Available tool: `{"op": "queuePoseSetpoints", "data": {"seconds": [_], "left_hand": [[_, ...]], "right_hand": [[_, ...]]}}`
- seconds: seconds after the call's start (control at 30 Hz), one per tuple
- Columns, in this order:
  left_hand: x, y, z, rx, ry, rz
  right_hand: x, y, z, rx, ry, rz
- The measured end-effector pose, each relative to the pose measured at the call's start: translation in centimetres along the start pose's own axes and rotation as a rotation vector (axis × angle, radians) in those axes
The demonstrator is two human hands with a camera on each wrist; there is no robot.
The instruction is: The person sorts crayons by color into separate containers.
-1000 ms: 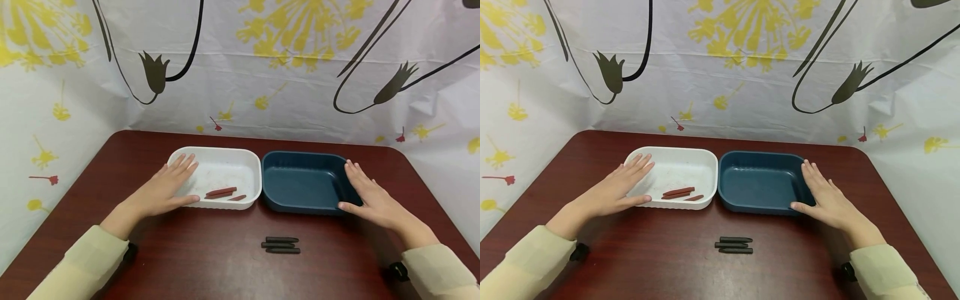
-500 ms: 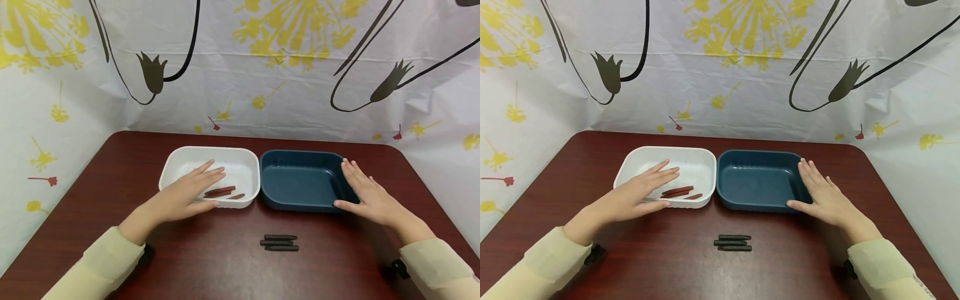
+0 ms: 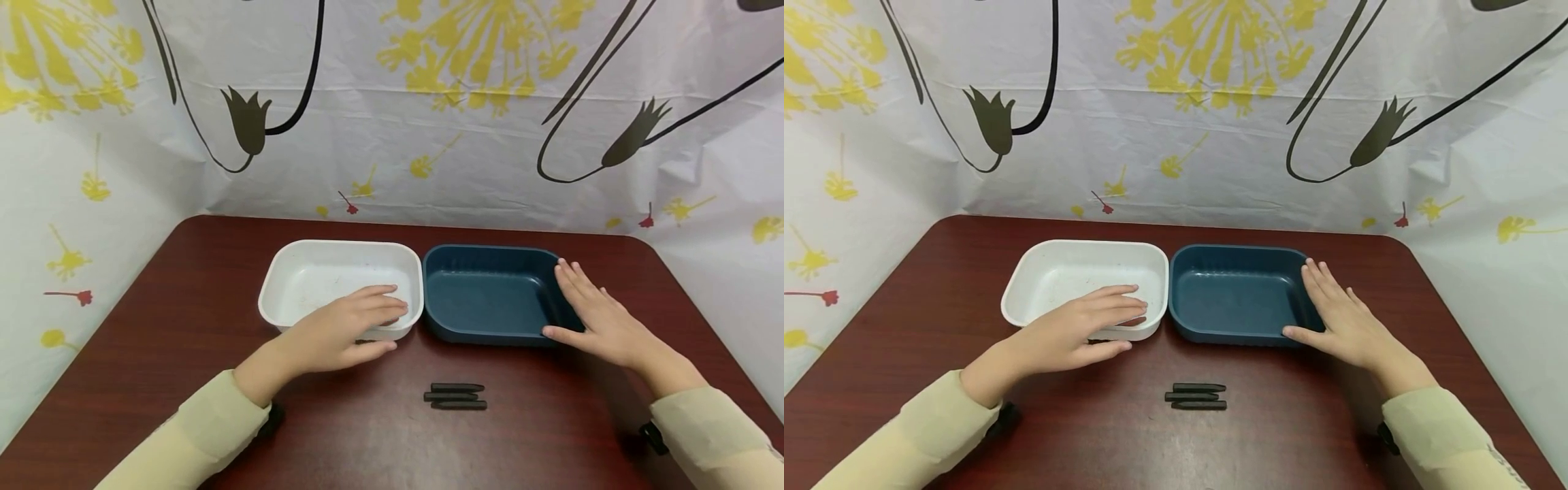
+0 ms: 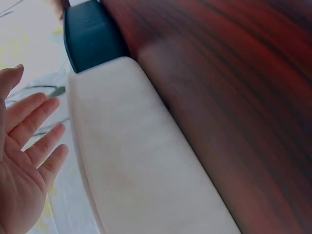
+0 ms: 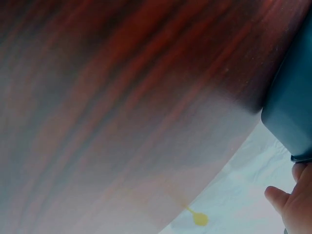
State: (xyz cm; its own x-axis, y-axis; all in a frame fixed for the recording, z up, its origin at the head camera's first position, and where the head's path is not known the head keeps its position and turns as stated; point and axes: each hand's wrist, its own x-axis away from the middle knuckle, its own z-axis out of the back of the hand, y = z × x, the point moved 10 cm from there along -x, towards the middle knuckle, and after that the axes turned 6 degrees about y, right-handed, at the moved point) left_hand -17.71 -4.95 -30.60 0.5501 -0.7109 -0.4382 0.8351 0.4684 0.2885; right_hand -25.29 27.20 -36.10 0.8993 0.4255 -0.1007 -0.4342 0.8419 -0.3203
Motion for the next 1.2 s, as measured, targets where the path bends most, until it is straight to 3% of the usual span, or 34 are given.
{"op": "queuePoseSetpoints", "data": {"seconds": [0.13, 0.37, 0.63, 0.93, 1.2], "left_hand": [[-0.9, 1.4, -1.0, -0.003, -0.046, -0.037], [-2.3, 3.9, -3.7, 0.083, -0.159, -0.062], [-3.5, 6.0, -6.7, -0.021, -0.252, -0.123], [-4.2, 5.0, -9.4, -0.091, -0.370, 0.052], [-4.1, 4.2, -10.6, -0.068, -0.441, 0.105]], "right_hand": [[0.1, 0.1, -0.1, 0.009, -0.004, 0.000], [0.3, 0.1, 0.0, 0.021, 0.001, -0.004], [0.2, 0.1, 0.1, 0.047, -0.006, -0.017], [0.1, 0.0, 0.0, 0.074, -0.015, -0.010], [0.2, 0.1, 0.2, 0.092, -0.008, -0.002]]}}
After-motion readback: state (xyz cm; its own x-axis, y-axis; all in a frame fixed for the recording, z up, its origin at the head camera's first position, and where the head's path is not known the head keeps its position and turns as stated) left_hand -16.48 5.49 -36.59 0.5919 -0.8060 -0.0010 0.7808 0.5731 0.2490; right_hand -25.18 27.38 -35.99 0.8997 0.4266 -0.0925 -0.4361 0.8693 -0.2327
